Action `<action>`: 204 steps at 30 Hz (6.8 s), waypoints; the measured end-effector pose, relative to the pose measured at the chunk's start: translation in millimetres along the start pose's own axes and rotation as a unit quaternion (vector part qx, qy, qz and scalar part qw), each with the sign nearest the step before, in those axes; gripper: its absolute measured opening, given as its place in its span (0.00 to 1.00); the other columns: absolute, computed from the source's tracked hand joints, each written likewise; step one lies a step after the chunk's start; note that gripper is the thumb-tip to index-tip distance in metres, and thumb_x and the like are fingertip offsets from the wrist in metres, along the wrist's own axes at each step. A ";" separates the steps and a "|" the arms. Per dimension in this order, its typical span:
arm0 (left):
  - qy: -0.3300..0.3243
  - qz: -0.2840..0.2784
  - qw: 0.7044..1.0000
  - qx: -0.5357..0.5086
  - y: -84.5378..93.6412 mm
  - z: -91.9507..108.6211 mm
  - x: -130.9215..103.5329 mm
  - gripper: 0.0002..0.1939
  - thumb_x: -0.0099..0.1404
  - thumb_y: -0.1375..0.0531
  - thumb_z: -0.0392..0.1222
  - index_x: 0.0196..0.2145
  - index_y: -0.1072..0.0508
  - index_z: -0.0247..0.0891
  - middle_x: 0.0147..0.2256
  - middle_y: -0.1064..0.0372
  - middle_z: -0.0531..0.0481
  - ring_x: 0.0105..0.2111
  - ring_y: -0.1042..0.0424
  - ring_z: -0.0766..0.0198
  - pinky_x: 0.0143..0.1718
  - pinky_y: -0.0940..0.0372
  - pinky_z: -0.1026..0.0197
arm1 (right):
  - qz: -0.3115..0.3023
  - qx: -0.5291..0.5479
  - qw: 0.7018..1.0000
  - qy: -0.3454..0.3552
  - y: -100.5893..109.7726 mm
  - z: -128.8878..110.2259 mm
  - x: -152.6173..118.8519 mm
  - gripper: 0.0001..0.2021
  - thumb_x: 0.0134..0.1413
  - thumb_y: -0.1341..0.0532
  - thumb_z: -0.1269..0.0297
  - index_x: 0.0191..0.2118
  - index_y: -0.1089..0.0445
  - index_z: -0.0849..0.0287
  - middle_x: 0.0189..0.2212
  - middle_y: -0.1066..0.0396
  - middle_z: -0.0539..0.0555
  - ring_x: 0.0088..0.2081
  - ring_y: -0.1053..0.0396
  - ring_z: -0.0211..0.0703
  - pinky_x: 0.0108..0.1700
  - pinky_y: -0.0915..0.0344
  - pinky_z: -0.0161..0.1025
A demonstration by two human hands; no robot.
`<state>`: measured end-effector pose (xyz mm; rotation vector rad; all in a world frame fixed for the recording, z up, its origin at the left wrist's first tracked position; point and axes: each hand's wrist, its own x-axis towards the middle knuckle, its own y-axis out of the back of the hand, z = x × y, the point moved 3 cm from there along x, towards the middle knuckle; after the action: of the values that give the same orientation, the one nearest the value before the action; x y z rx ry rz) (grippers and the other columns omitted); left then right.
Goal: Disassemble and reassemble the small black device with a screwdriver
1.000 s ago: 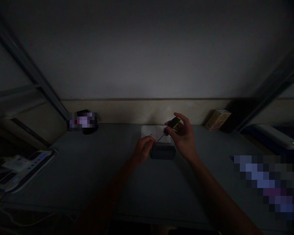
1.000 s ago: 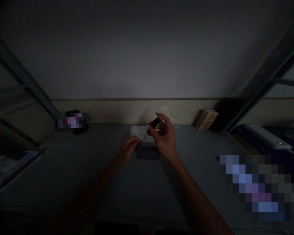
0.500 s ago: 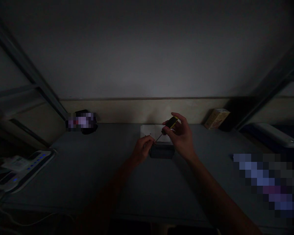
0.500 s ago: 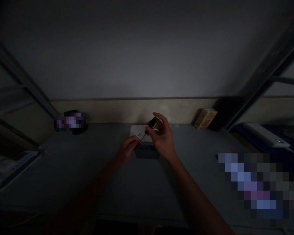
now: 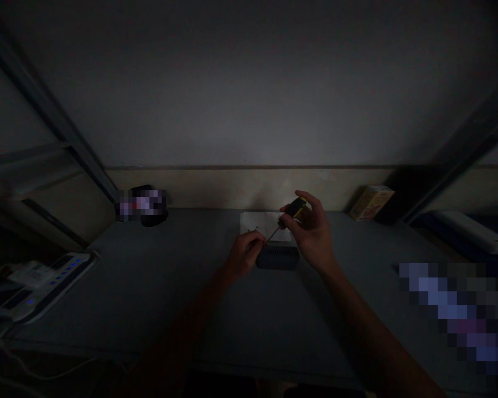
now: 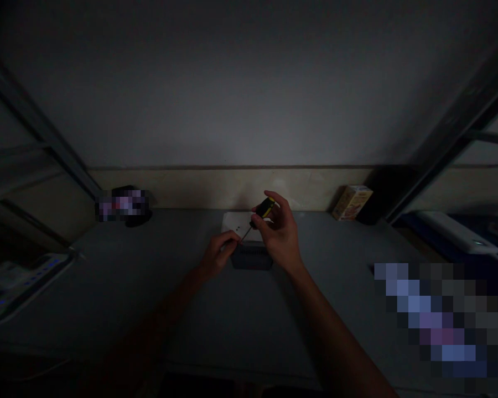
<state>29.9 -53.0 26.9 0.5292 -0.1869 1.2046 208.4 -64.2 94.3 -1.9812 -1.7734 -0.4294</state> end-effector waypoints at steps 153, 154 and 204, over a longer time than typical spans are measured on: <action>-0.010 -0.050 0.998 0.022 -3.3 1.2 -2.7 0.15 0.74 0.51 0.44 0.36 0.27 0.37 0.35 0.29 0.47 0.39 0.30 0.57 0.43 0.39 0.58 | 0.017 -0.032 0.998 0.045 2.9 -14.0 -1.5 0.14 0.57 0.30 0.60 0.48 0.28 0.44 0.34 0.33 0.48 0.34 0.32 0.42 0.36 0.28 0.41; -0.010 -0.050 0.998 0.021 -3.2 0.7 -2.7 0.15 0.74 0.51 0.44 0.36 0.27 0.37 0.35 0.30 0.47 0.39 0.30 0.57 0.43 0.39 0.58 | 0.015 -0.029 0.999 0.043 4.1 -13.6 -0.7 0.14 0.57 0.30 0.60 0.48 0.28 0.44 0.34 0.32 0.48 0.34 0.31 0.42 0.37 0.28 0.42; -0.016 -0.043 0.998 0.047 -4.7 -0.8 -2.1 0.14 0.74 0.51 0.40 0.36 0.27 0.37 0.34 0.29 0.48 0.38 0.29 0.58 0.41 0.39 0.59 | -0.025 -0.049 0.997 0.046 -7.5 -13.3 -7.8 0.20 0.64 0.37 0.58 0.60 0.35 0.41 0.45 0.31 0.52 0.42 0.28 0.47 0.45 0.25 0.48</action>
<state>33.3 -55.5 23.9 0.6331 -0.1343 1.1247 200.8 -77.2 102.6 -1.9534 -1.7776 -0.6247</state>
